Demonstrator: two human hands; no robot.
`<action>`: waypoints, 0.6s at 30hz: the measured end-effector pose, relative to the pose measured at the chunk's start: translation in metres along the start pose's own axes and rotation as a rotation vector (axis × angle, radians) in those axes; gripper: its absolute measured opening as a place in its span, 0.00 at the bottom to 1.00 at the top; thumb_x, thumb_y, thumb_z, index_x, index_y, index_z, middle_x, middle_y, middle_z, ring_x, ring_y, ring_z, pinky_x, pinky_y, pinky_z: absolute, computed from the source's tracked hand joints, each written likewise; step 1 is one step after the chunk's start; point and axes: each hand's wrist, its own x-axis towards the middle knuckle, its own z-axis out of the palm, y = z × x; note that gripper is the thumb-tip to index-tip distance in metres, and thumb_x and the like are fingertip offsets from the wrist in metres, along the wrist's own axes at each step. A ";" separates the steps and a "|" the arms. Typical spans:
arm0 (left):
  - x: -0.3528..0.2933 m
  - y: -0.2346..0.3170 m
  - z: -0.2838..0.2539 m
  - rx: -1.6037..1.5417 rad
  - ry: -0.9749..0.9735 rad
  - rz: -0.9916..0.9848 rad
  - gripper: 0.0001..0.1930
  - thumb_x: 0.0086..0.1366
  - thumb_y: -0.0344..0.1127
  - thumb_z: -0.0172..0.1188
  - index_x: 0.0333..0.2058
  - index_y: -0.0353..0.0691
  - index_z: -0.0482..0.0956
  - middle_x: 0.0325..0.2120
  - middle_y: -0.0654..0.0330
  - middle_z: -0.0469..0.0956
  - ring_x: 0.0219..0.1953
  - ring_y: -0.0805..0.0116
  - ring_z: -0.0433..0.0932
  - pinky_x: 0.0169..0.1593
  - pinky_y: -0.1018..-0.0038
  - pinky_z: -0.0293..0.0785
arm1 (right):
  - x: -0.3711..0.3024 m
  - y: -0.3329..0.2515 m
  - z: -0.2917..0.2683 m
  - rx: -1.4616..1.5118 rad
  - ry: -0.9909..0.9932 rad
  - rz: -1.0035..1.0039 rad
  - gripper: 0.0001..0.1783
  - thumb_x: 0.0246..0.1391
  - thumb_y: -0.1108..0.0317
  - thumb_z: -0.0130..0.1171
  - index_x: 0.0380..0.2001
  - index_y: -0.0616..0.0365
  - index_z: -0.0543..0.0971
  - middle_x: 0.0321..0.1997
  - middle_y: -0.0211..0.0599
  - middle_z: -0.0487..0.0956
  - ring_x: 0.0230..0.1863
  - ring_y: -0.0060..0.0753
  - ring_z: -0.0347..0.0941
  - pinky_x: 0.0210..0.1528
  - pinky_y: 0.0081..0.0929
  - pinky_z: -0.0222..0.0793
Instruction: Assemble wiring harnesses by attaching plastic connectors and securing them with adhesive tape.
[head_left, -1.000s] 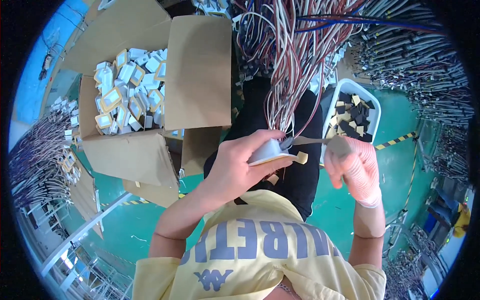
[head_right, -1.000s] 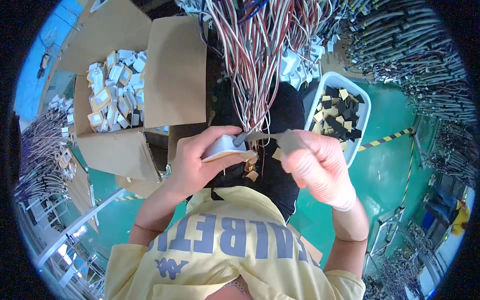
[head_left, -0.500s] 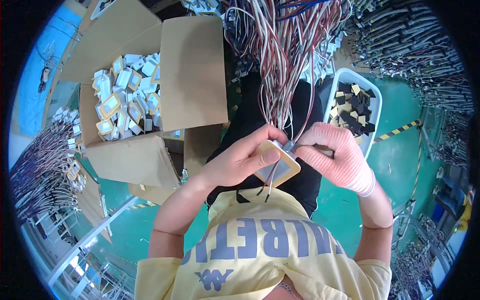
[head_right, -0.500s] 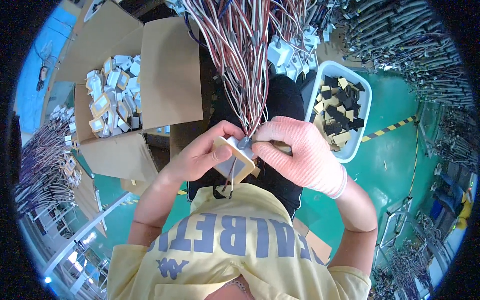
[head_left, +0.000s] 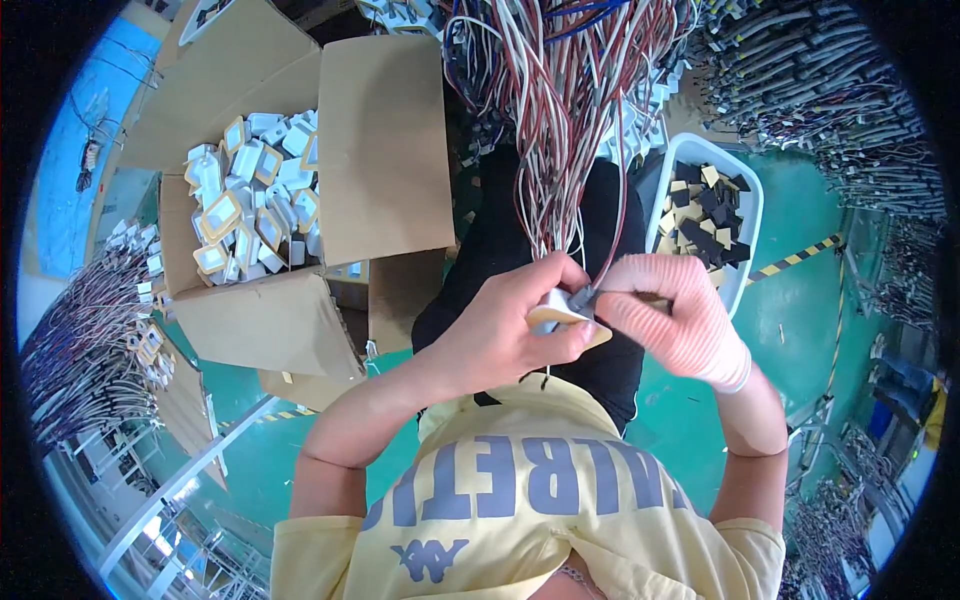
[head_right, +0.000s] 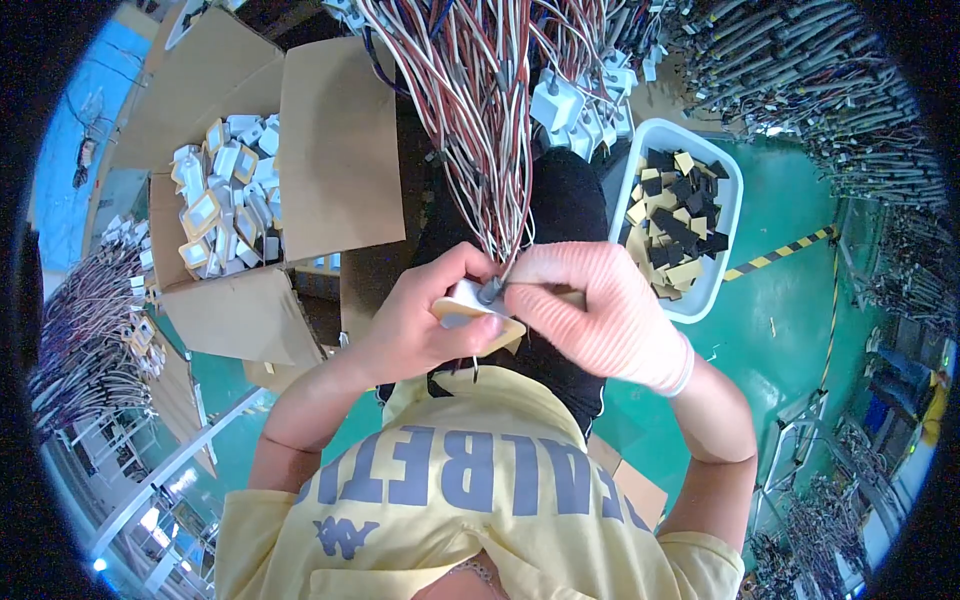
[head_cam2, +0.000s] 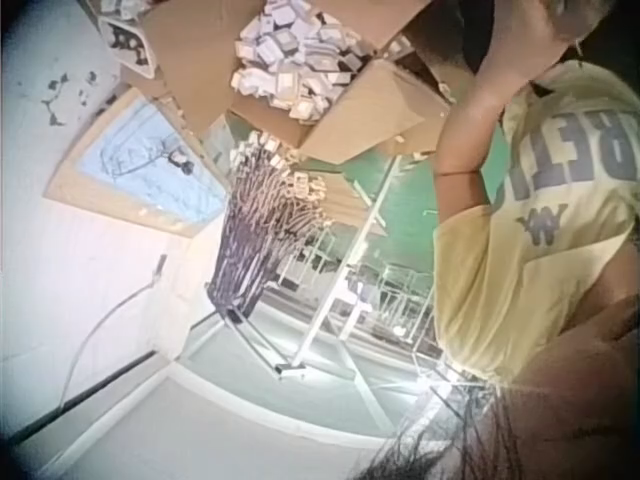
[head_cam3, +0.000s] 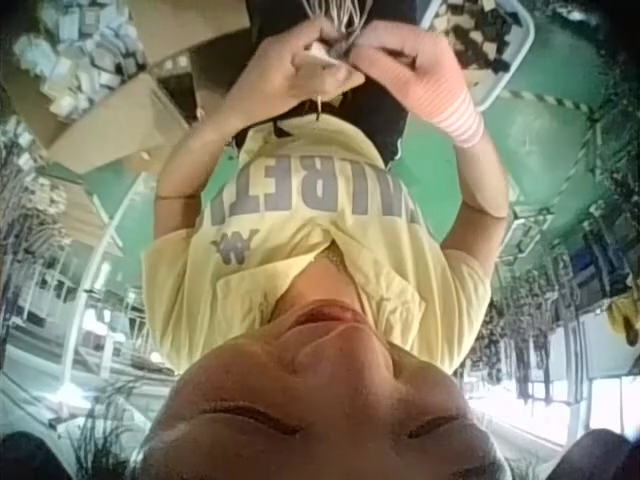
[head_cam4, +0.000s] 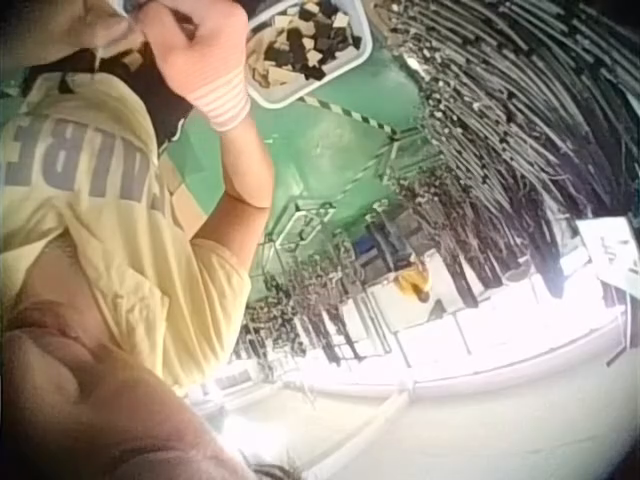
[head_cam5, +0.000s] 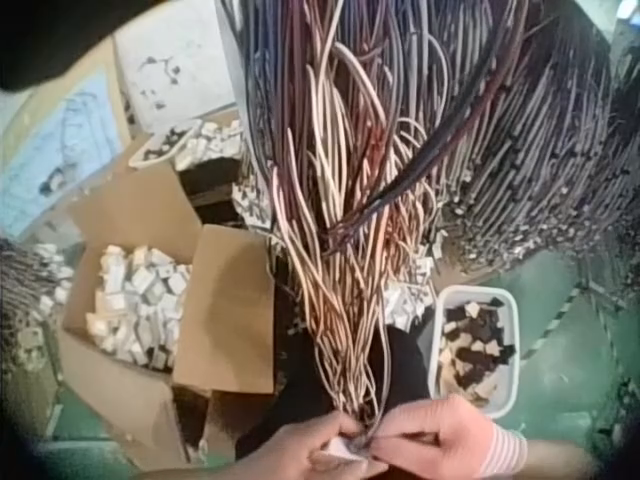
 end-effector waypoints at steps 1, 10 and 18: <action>0.000 0.001 0.001 0.058 0.023 0.035 0.15 0.59 0.36 0.62 0.40 0.36 0.70 0.30 0.61 0.73 0.31 0.78 0.71 0.35 0.78 0.69 | 0.002 -0.001 -0.003 -0.001 -0.001 0.001 0.04 0.52 0.75 0.56 0.25 0.64 0.77 0.21 0.30 0.74 0.23 0.19 0.68 0.25 0.20 0.62; 0.003 -0.001 -0.003 0.178 0.057 0.182 0.11 0.64 0.37 0.53 0.36 0.33 0.72 0.28 0.58 0.71 0.28 0.70 0.70 0.32 0.75 0.66 | 0.005 0.003 0.000 0.227 -0.035 0.139 0.08 0.54 0.72 0.54 0.24 0.63 0.77 0.18 0.24 0.69 0.20 0.11 0.60 0.21 0.15 0.54; 0.010 -0.011 0.016 0.241 0.189 0.293 0.09 0.60 0.35 0.59 0.34 0.35 0.73 0.28 0.54 0.72 0.29 0.55 0.74 0.33 0.67 0.71 | -0.002 0.016 -0.008 0.380 -0.099 0.010 0.12 0.50 0.68 0.63 0.20 0.63 0.75 0.19 0.29 0.71 0.19 0.17 0.62 0.21 0.19 0.54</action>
